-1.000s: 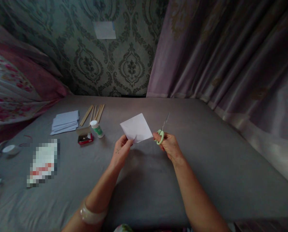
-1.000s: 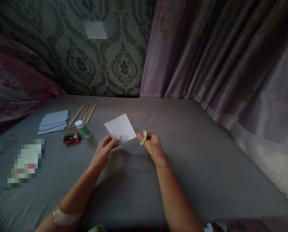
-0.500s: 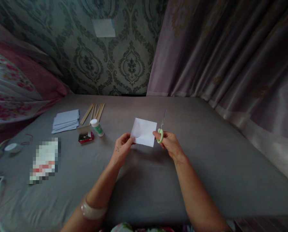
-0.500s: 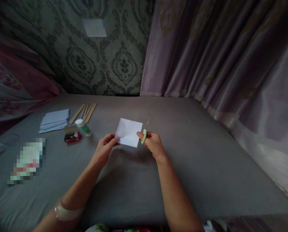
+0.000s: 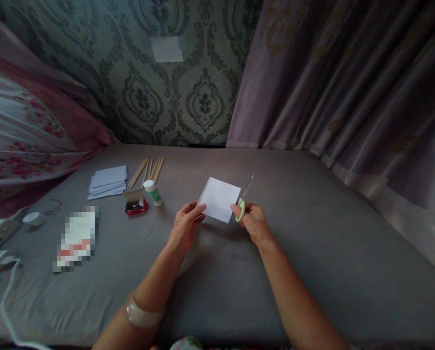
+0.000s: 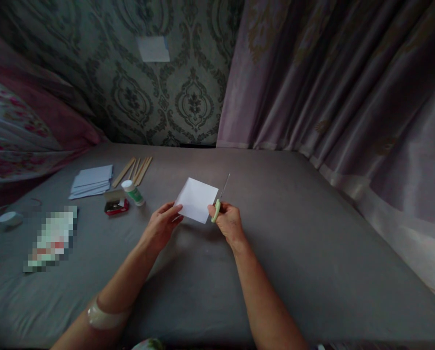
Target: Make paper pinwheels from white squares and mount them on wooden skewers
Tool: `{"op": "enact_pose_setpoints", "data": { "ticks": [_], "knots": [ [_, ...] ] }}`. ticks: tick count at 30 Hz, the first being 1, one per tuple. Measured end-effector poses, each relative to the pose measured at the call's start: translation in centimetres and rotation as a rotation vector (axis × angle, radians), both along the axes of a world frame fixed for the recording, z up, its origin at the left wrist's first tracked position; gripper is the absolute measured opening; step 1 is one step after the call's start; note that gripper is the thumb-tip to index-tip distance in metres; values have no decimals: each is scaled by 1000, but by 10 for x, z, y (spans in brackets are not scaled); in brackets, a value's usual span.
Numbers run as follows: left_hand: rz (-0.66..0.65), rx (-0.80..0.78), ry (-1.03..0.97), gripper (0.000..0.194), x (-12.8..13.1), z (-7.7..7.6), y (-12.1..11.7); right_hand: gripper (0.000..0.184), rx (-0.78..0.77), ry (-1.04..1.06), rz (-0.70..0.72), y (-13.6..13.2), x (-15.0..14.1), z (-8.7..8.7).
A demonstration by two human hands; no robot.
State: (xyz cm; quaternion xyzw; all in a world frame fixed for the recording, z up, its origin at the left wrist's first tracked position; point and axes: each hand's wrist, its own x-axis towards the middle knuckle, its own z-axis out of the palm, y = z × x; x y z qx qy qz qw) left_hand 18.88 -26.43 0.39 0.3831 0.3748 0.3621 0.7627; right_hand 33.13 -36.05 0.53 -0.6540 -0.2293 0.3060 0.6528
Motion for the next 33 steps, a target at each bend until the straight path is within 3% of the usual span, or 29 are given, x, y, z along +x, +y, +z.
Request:
{"op": "enact_pose_setpoints", "data": {
  "ticks": [5, 12, 17, 22, 25, 29, 33],
  "knots": [
    [-41, -58, -6, 35, 3, 0, -5, 34, 52, -23, -24, 4, -6, -7],
    [-123, -3, 17, 32, 8, -8, -17, 34, 134, -48, -71, 8, -11, -18],
    [-106, 34, 79, 29, 13, -12, -20, 35, 146, -56, -76, 12, -11, -23],
    [1, 43, 77, 31, 20, -9, -4, 43, 75, -54, -60, 12, -7, -20],
    [86, 67, 18, 32, 24, 1, 13, 51, -36, -63, 34, 10, -7, -16],
    [126, 90, -37, 32, 27, 14, 28, 58, -134, -149, 294, 4, -11, -15],
    [103, 81, -105, 34, 30, 13, 27, 57, -184, -348, 515, -1, -15, -13]
  ]
}}
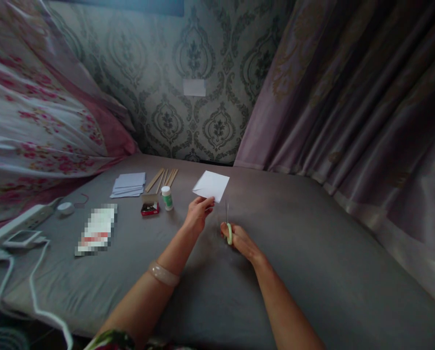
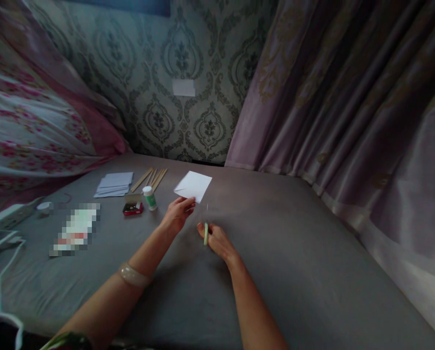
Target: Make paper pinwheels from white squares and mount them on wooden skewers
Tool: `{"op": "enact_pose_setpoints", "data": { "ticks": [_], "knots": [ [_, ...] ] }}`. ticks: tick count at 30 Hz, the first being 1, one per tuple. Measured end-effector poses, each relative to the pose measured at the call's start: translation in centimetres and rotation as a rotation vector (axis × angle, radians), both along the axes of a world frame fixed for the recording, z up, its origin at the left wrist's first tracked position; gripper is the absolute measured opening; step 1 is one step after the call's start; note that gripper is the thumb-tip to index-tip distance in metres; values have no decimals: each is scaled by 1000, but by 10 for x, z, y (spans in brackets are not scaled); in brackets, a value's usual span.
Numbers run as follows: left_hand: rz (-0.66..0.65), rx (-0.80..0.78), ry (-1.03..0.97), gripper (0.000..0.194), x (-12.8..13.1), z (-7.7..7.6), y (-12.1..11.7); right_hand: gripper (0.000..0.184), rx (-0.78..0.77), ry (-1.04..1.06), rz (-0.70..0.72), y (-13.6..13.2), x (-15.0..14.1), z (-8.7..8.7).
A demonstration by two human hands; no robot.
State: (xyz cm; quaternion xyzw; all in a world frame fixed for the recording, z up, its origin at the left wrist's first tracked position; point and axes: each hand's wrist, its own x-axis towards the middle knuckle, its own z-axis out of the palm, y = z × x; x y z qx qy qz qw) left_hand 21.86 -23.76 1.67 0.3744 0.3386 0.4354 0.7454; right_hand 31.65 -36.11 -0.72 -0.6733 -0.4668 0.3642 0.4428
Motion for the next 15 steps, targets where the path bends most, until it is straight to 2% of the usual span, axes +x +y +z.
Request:
{"op": "enact_pose_setpoints", "data": {
  "ticks": [3, 6, 15],
  "knots": [
    [-35, -17, -36, 35, 0, -5, -7, 54, 3, -86, 71, -2, -2, 4],
    [-48, -25, -38, 34, -2, -9, -13, 51, -11, -83, 101, -2, -3, 6],
    [-83, -11, -60, 28, -8, -11, -22, 51, -31, -49, 85, -3, -7, 5]
  ]
}}
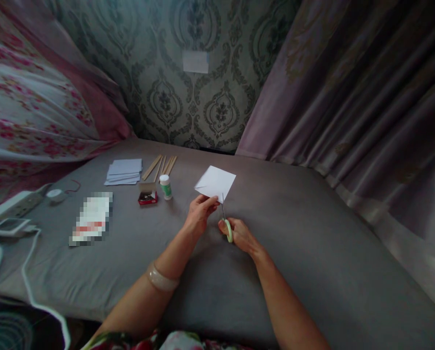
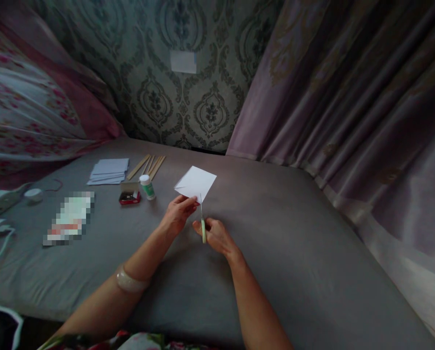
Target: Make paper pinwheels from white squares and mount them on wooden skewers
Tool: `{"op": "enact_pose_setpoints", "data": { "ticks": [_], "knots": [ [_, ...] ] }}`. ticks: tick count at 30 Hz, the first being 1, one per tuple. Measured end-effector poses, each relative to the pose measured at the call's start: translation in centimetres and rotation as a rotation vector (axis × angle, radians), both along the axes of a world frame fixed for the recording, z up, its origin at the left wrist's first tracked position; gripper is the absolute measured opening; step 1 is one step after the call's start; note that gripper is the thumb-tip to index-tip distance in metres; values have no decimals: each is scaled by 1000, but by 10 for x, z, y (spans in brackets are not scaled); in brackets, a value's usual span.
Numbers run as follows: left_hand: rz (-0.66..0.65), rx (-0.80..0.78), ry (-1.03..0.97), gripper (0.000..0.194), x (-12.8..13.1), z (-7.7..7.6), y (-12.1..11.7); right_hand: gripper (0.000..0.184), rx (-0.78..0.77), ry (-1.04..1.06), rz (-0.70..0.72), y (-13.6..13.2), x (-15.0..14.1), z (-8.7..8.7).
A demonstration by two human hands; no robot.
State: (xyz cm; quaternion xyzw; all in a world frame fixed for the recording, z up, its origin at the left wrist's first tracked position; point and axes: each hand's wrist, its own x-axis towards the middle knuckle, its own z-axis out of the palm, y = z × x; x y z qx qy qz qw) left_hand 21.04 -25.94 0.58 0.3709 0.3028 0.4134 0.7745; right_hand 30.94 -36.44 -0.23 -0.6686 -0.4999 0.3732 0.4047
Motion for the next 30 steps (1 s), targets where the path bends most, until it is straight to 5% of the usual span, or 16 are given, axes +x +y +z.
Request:
{"op": "enact_pose_setpoints", "data": {
  "ticks": [30],
  "knots": [
    [19, 36, -3, 29, -2, 0, -3, 55, -7, 38, -92, 2, 1, -10]
  ]
}}
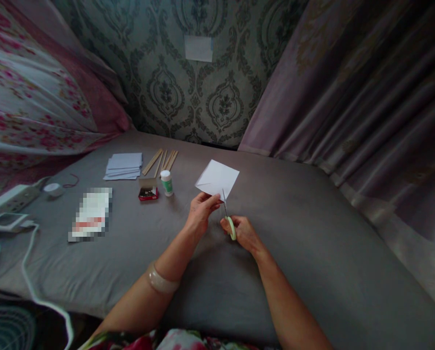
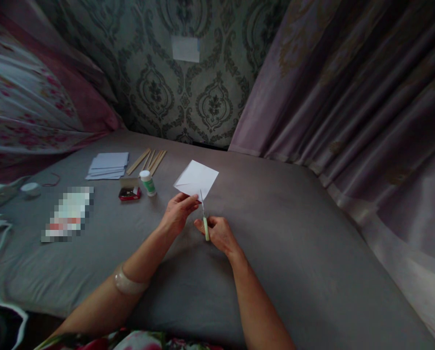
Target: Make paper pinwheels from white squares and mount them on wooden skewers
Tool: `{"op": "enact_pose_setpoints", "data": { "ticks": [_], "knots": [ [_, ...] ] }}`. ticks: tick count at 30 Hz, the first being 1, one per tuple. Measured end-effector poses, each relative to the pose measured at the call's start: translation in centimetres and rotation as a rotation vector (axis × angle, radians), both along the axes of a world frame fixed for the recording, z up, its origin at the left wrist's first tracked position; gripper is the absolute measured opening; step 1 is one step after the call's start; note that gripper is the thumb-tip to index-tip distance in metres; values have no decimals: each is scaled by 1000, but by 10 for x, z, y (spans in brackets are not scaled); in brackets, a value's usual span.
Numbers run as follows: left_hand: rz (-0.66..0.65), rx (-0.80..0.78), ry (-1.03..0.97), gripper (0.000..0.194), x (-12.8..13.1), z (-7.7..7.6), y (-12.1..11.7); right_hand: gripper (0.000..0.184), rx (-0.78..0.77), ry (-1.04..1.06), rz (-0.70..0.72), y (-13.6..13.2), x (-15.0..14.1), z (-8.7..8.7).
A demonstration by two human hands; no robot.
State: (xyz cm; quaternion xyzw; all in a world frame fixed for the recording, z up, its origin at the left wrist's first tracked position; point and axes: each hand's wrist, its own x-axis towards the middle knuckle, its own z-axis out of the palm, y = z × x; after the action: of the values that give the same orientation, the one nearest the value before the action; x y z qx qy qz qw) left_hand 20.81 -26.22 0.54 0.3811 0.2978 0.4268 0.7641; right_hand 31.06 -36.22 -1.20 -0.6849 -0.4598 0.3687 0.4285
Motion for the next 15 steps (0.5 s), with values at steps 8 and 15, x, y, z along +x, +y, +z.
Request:
{"op": "enact_pose_setpoints", "data": {
  "ticks": [8, 15],
  "knots": [
    [12, -29, -6, 27, 0, -1, 1, 51, 6, 36, -36, -1, -2, 2],
    [20, -40, 4, 28, 0, -1, 1, 51, -2, 41, -71, 0, -6, 5]
  ]
}}
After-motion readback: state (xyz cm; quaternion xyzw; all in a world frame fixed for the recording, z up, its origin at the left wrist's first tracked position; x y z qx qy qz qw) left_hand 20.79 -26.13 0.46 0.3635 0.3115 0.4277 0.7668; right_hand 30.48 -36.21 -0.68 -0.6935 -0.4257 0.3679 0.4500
